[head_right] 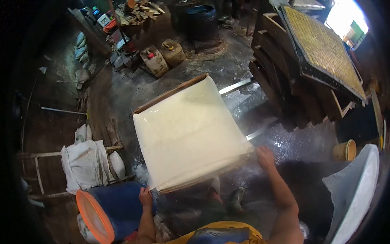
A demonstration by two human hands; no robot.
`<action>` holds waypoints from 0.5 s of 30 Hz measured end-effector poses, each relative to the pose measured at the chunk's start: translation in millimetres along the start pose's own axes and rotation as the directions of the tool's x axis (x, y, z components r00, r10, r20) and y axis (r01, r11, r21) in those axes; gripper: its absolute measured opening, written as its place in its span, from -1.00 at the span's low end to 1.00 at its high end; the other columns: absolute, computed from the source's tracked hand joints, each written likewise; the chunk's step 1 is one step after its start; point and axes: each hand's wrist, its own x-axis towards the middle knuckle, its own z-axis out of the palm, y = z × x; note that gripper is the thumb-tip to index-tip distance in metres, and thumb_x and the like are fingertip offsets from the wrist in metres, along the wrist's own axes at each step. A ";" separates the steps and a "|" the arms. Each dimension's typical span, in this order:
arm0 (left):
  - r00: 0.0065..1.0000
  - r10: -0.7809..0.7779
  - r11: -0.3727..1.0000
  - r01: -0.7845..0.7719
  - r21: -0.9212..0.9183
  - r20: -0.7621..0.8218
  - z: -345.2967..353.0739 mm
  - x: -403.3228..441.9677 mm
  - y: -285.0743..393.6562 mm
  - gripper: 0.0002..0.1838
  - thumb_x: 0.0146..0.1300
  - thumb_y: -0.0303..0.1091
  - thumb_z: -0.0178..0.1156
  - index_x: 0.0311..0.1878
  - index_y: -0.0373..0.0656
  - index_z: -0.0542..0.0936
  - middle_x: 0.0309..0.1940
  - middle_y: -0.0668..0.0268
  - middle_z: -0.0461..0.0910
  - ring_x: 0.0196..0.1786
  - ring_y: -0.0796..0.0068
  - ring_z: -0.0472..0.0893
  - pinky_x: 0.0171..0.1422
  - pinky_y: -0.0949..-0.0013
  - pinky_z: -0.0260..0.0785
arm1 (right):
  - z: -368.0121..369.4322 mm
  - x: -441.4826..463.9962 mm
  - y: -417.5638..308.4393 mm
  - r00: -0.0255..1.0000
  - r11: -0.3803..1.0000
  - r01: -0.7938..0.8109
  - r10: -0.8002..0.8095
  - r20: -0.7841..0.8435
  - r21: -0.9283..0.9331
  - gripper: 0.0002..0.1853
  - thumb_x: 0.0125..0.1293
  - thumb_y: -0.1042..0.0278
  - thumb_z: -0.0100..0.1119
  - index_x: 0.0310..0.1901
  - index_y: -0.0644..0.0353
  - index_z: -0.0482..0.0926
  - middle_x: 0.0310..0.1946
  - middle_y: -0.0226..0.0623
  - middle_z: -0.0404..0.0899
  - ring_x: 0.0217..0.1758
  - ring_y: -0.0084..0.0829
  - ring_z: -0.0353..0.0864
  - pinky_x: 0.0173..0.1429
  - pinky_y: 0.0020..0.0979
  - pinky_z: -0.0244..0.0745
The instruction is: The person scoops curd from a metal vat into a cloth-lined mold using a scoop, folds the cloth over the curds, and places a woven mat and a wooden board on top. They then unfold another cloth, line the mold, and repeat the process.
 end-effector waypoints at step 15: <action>0.890 -0.241 0.826 0.397 -0.400 0.386 41.6 5.2 20.3 -0.58 0.27 -0.37 0.04 0.18 -0.30 0.43 -0.07 -0.02 0.59 0.03 0.14 0.57 0.11 0.23 0.36 | -202.7 114.2 -115.3 0.781 0.993 -0.113 0.105 -0.616 0.026 -0.69 -0.12 0.68 0.20 -0.25 0.23 0.51 -0.19 -0.12 0.49 0.02 -0.05 0.45 0.12 -0.16 0.36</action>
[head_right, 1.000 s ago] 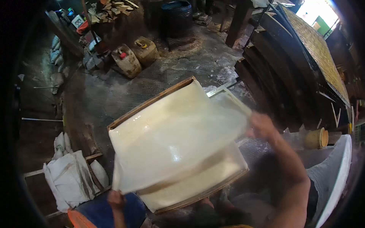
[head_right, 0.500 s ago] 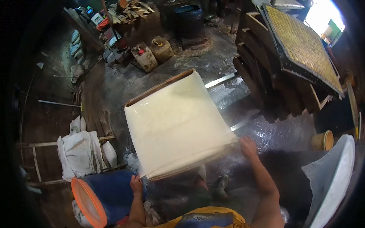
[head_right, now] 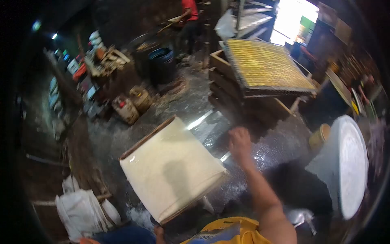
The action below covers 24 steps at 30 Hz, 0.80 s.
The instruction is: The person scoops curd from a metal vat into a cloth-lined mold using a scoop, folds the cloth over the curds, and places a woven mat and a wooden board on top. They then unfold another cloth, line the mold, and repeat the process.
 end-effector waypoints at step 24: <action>0.694 0.564 0.337 0.301 -0.892 0.447 -61.5 -69.4 588.3 -0.55 0.36 -0.17 0.01 0.16 -0.32 0.40 -0.08 0.14 0.60 -0.14 0.30 0.65 -0.08 0.28 0.54 | -176.1 58.3 -3.5 0.676 0.869 0.160 -0.443 0.589 0.469 -0.56 0.17 0.02 0.27 -0.08 0.22 0.55 -0.29 -0.19 0.62 -0.24 -0.13 0.62 -0.23 -0.20 0.55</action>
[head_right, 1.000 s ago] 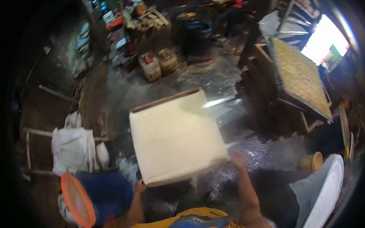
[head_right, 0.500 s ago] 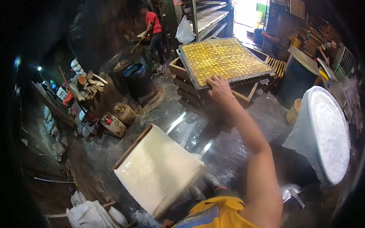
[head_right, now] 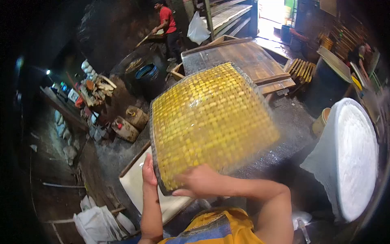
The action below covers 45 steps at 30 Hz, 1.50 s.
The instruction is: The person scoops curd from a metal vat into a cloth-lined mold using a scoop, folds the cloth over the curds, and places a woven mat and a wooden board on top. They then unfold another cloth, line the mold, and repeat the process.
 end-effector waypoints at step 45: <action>0.370 0.663 0.373 0.590 0.716 -0.650 -347.9 -65.1 -176.2 -0.42 -0.16 -0.68 0.33 0.06 -0.46 0.50 -0.22 -0.01 0.56 -0.13 0.00 0.59 -0.02 0.17 0.45 | 302.2 50.9 278.3 0.701 0.703 -0.710 0.703 0.118 0.028 -0.71 0.15 0.36 0.25 -0.14 0.32 0.53 -0.34 0.09 0.61 -0.25 0.05 0.64 -0.16 -0.11 0.52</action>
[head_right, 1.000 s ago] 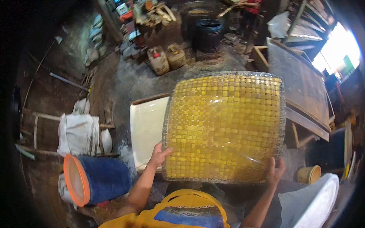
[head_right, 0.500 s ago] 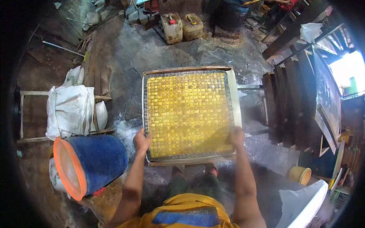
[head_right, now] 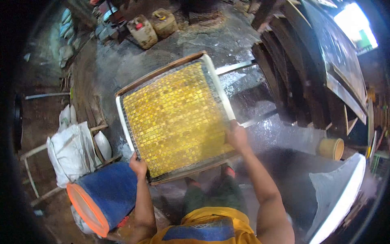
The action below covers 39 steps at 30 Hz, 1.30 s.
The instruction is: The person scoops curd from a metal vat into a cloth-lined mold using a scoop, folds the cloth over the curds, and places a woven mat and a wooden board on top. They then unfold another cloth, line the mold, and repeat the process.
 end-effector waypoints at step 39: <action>0.628 0.774 0.560 -0.624 -0.545 0.076 242.0 121.2 442.2 -0.84 0.06 -0.48 0.17 -0.25 -0.20 0.61 -0.09 0.16 0.60 0.18 0.16 0.45 0.36 -0.07 0.08 | -31.5 -70.6 -14.7 0.925 0.675 0.183 0.128 -0.358 0.715 -0.80 0.31 0.48 0.09 -0.11 0.42 0.54 -0.23 -0.16 0.61 -0.18 -0.33 0.57 -0.04 -0.29 0.46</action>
